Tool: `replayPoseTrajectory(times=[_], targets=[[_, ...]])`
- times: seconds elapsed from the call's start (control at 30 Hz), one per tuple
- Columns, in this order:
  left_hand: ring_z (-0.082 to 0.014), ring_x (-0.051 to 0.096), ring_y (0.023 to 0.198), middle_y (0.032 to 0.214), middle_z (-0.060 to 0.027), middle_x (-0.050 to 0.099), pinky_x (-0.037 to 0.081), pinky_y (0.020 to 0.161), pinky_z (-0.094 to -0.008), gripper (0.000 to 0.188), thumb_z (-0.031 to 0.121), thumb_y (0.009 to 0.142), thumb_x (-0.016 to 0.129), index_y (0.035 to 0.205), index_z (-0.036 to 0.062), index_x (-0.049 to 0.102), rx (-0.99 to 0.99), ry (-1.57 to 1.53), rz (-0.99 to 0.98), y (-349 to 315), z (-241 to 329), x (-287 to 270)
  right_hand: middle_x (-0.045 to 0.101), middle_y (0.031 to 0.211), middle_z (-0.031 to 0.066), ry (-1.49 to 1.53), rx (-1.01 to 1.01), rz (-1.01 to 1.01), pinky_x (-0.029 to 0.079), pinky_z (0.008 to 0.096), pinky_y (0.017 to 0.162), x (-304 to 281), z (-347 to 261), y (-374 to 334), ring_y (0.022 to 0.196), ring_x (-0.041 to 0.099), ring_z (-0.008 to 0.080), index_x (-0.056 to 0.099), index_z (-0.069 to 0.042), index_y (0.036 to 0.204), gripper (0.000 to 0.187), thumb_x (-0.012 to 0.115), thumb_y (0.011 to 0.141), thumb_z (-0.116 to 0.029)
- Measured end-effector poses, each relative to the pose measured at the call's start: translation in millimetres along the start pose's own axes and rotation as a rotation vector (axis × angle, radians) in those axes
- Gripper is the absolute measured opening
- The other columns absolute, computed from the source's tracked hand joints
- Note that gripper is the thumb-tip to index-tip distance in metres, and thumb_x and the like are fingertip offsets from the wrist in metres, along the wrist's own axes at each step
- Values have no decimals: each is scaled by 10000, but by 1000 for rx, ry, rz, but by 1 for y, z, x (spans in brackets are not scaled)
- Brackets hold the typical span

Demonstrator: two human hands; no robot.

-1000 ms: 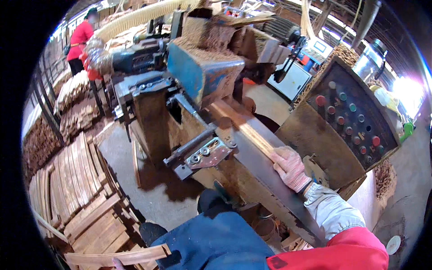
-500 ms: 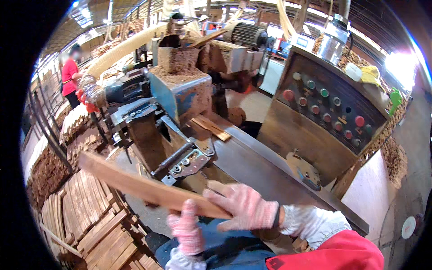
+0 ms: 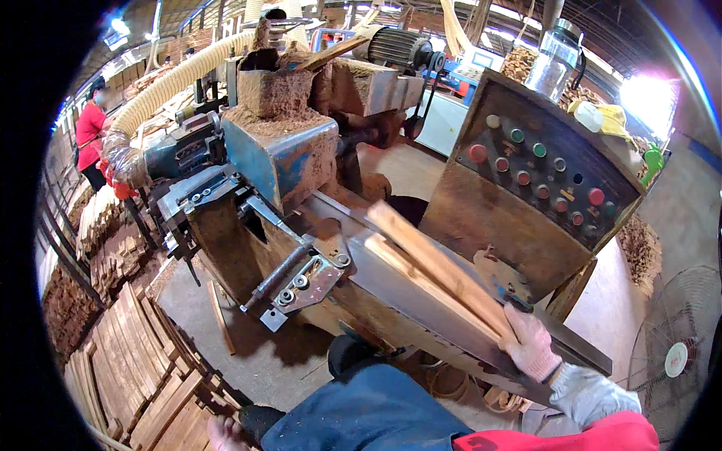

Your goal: The person picks up curved wooden boards from a pile and feeds them one at a time into a machine to sand or plane them.

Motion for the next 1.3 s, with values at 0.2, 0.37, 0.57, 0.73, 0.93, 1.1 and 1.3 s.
replayPoseTrajectory(times=[0.2,0.37,0.57,0.73,0.93,1.1,1.3], targets=[[-296,498,1313,1449,-170,514,454,1060,-496,586,357,951,620,1418,25,494,1,474,821,-50,44,-238,530,1415,228,446,25,309,394,415,1110,47,-34,146,1312,516,348,441,6,1467,685,703,846,-112],[-301,480,1337,1485,-159,490,446,1073,-502,573,360,976,564,1441,35,481,-52,646,762,-1,27,-238,583,1344,221,541,-142,443,427,394,1067,72,-85,241,1254,558,328,444,6,1461,643,674,876,-130],[-302,509,1293,1451,-161,515,459,1052,-487,554,374,984,549,1419,35,499,70,782,296,101,6,3,613,1222,228,382,-210,219,451,464,995,85,-72,158,1124,580,407,416,-58,1483,738,738,851,-261],[-302,533,1257,1422,-162,536,469,1034,-476,540,385,991,537,1401,35,515,117,757,-34,104,-2,183,603,1254,186,57,32,-235,420,484,998,35,-17,14,1159,548,375,418,-102,1504,715,663,871,-326],[-303,562,1214,1388,-164,562,481,1014,-461,526,399,1000,522,1379,34,533,109,671,-224,48,-1,290,565,1375,125,-66,-147,-108,463,518,991,28,13,-19,1198,564,366,543,-131,1363,569,685,836,-292],[-303,586,1178,1359,-166,583,491,996,-450,518,410,1007,510,1361,34,549,77,623,-291,-1,0,327,568,1357,93,-182,-290,104,493,490,958,66,-22,90,1232,557,314,581,-165,1263,405,613,867,-248],[-304,615,1135,1325,-167,609,504,975,-435,513,424,1015,495,1339,33,567,68,558,-355,-59,8,352,631,961,125,-409,-324,383,488,534,507,98,-83,183,713,611,277,618,-115,1014,195,545,853,-196]])
Point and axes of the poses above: each hand's wrist, its own y-axis towards the middle knuckle, its own x-axis out of the palm, z = x × y, the point moved 8 cm from there along y, towards the middle knuckle
